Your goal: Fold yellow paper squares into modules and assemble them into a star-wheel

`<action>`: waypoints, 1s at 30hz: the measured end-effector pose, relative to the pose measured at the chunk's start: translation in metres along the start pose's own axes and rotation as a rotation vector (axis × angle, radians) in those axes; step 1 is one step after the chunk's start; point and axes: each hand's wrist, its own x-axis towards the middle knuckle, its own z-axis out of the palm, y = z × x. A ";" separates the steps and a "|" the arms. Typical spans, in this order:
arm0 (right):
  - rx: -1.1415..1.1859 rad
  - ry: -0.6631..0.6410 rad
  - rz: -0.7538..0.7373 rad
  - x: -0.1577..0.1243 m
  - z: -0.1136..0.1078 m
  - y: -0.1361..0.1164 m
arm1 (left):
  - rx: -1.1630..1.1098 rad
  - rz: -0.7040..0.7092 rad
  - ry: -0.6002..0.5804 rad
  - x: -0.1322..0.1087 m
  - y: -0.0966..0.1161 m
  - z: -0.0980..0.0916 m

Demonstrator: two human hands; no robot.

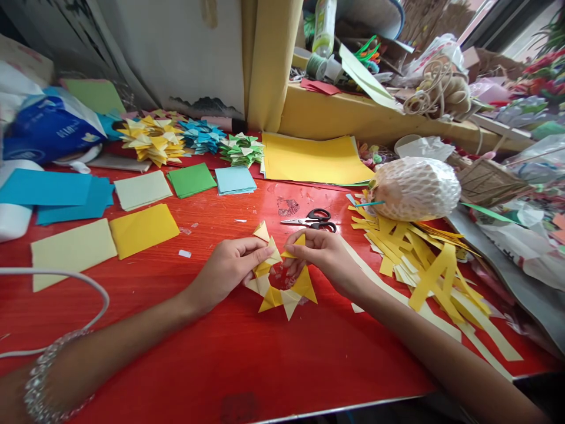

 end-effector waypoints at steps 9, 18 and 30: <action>-0.038 0.005 -0.043 0.000 0.001 -0.003 | -0.047 0.001 -0.010 0.003 -0.002 0.000; -0.015 -0.022 -0.065 0.000 0.000 -0.003 | -0.029 0.018 0.002 0.001 0.000 0.001; -0.136 -0.061 -0.113 -0.003 -0.002 -0.001 | 0.024 0.033 0.028 -0.001 -0.001 0.000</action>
